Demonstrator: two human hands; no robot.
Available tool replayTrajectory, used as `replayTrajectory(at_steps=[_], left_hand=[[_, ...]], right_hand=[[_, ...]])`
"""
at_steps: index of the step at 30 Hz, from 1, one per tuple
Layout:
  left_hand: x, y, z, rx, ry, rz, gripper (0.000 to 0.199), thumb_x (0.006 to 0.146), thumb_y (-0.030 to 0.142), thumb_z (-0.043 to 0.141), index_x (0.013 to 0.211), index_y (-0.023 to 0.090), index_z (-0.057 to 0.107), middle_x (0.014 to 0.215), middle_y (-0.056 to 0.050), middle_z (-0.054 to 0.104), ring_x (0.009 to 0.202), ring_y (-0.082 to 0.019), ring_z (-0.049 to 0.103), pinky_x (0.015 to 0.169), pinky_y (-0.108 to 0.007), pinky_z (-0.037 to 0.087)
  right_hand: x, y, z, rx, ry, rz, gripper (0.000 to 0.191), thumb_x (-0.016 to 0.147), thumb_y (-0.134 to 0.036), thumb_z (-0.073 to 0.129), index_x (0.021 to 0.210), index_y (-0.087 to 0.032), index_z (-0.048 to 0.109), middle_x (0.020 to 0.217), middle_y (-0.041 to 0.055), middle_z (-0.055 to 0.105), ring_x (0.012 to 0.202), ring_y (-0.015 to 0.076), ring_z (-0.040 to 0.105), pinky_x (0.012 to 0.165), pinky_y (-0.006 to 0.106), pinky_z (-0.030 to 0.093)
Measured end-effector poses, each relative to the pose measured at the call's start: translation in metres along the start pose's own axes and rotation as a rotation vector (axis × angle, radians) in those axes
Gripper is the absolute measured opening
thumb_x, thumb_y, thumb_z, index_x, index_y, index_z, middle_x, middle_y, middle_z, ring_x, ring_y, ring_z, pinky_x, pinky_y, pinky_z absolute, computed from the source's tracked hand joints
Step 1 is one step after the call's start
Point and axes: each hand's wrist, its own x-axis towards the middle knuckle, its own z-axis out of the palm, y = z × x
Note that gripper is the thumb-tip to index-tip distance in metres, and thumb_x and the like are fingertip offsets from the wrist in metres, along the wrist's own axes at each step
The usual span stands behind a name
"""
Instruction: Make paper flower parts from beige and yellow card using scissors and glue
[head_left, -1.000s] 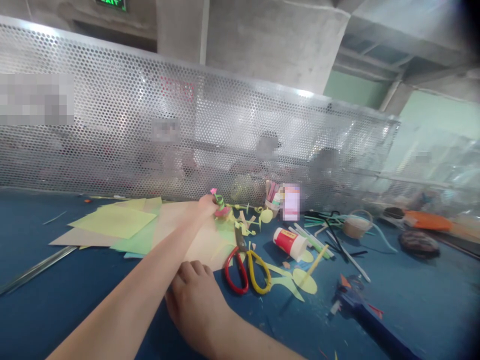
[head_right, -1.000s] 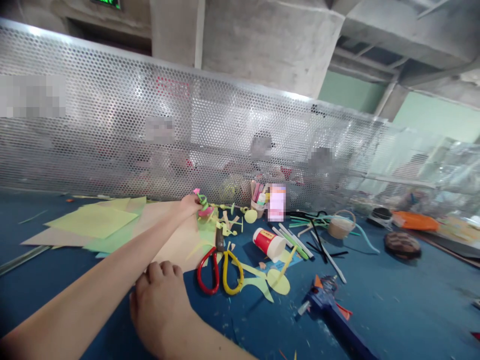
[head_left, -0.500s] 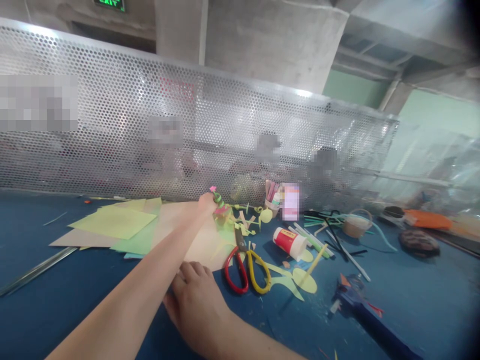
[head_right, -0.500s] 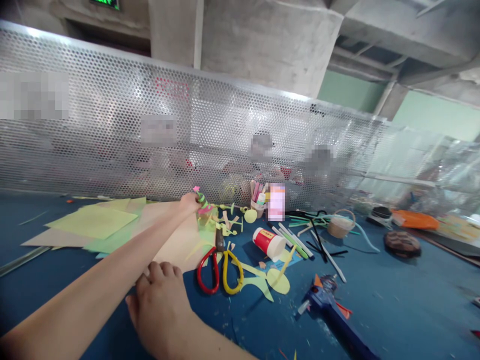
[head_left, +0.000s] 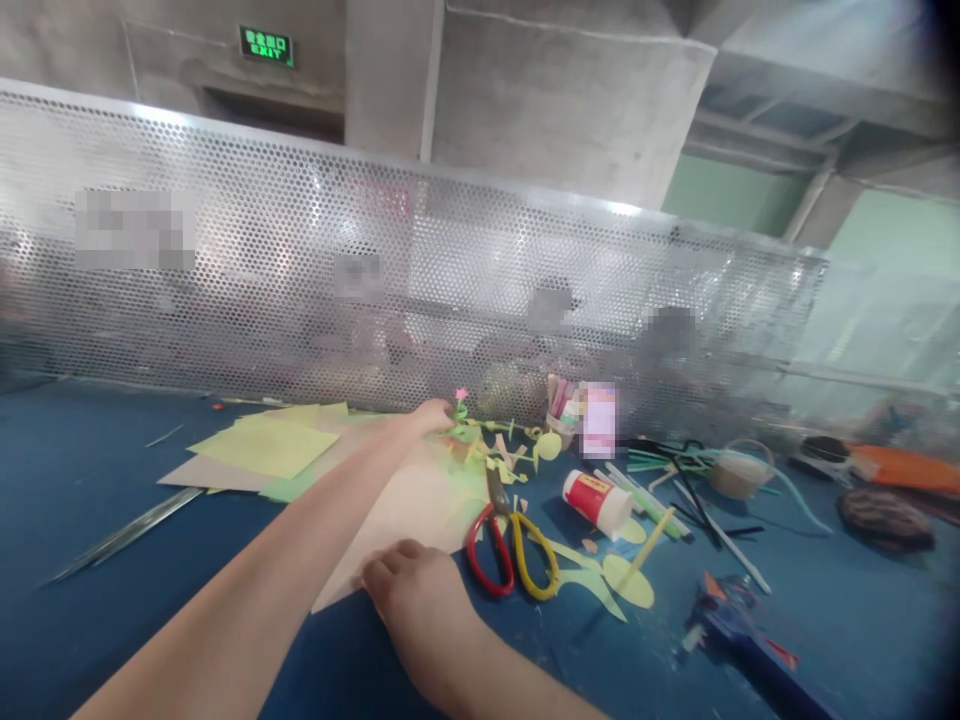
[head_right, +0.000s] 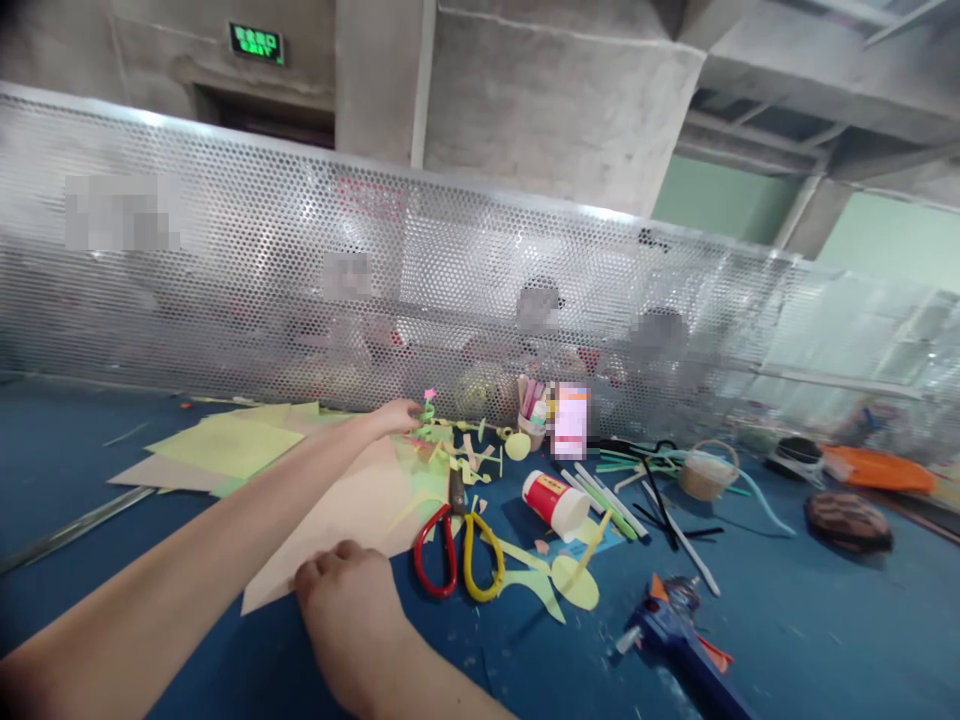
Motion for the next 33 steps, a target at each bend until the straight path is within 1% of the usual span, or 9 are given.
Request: replayTrajectory(at_steps=[3,6,10,13,19,22,26,29,33], left_hand=[[-0.003,-0.001,0.0,0.006,-0.001,-0.011,0.03,0.086,0.031,0.052,0.112,0.014,0.052,0.112,-0.007,0.054,0.095,-0.022,0.056,0.079,-0.04,0.048],[-0.004,-0.003,0.003,-0.009,-0.005,-0.014,0.03,0.086,0.031,0.051,0.112,0.014,0.052,0.112,-0.008,0.054,0.095,-0.021,0.056,0.079,-0.04,0.048],[-0.002,-0.009,0.006,-0.046,-0.026,-0.025,0.031,0.086,0.03,0.052,0.112,0.014,0.052,0.112,-0.008,0.054,0.094,-0.021,0.056,0.078,-0.039,0.049],[0.001,-0.012,0.009,-0.068,-0.041,-0.035,0.03,0.086,0.03,0.052,0.112,0.014,0.052,0.112,-0.008,0.054,0.094,-0.021,0.056,0.078,-0.039,0.049],[0.005,-0.012,0.014,-0.056,-0.049,-0.027,0.03,0.086,0.03,0.051,0.112,0.014,0.052,0.111,-0.008,0.055,0.093,-0.02,0.057,0.078,-0.039,0.049],[0.003,-0.008,0.011,-0.013,-0.017,-0.013,0.03,0.086,0.03,0.051,0.112,0.014,0.052,0.111,-0.008,0.055,0.094,-0.021,0.057,0.078,-0.039,0.049],[0.002,-0.004,0.008,0.068,0.066,-0.011,0.03,0.086,0.03,0.051,0.112,0.015,0.052,0.113,-0.008,0.054,0.095,-0.021,0.056,0.079,-0.039,0.048],[0.002,-0.003,0.011,0.113,0.114,-0.012,0.03,0.086,0.03,0.052,0.112,0.016,0.052,0.112,-0.007,0.054,0.096,-0.021,0.056,0.079,-0.039,0.048],[0.004,-0.003,0.019,0.162,0.145,-0.013,0.03,0.086,0.03,0.052,0.112,0.016,0.052,0.112,-0.008,0.054,0.096,-0.021,0.056,0.079,-0.039,0.048]], right_hand=[[-0.004,-0.003,-0.005,0.016,0.016,-0.01,0.01,0.075,-0.017,0.059,0.083,-0.016,0.053,0.079,0.0041,0.063,0.074,0.0185,0.057,0.058,0.027,0.045],[-0.006,-0.007,-0.011,0.025,0.086,-0.032,0.005,0.082,-0.015,0.052,0.087,-0.017,0.052,0.081,0.005,0.063,0.076,0.0176,0.057,0.061,0.026,0.045],[-0.006,-0.01,-0.015,0.05,0.153,-0.122,0.008,0.087,-0.015,0.043,0.086,-0.017,0.051,0.081,0.0037,0.061,0.075,0.0164,0.055,0.06,0.025,0.044],[-0.006,-0.009,-0.016,0.058,0.151,-0.168,0.013,0.089,-0.016,0.04,0.08,-0.018,0.05,0.075,0.0024,0.06,0.07,0.0157,0.053,0.057,0.025,0.043],[-0.007,-0.007,-0.016,0.072,0.117,-0.15,0.011,0.088,-0.018,0.043,0.08,-0.019,0.05,0.074,0.0028,0.061,0.071,0.0153,0.054,0.058,0.023,0.044],[-0.008,-0.006,-0.015,0.081,0.101,-0.145,0.008,0.087,-0.02,0.045,0.08,-0.019,0.05,0.075,0.0023,0.061,0.072,0.0156,0.055,0.058,0.023,0.044],[-0.007,-0.006,-0.016,0.095,0.101,-0.137,0.011,0.088,-0.021,0.042,0.08,-0.019,0.05,0.075,0.0025,0.062,0.073,0.0154,0.055,0.061,0.023,0.045],[-0.007,-0.005,-0.016,0.107,0.107,-0.134,0.012,0.089,-0.02,0.041,0.081,-0.019,0.05,0.076,0.0028,0.062,0.075,0.0154,0.056,0.063,0.023,0.046],[-0.008,-0.004,-0.014,0.101,0.102,-0.136,0.011,0.089,-0.021,0.041,0.085,-0.019,0.051,0.077,0.0033,0.063,0.077,0.016,0.057,0.063,0.024,0.046]])
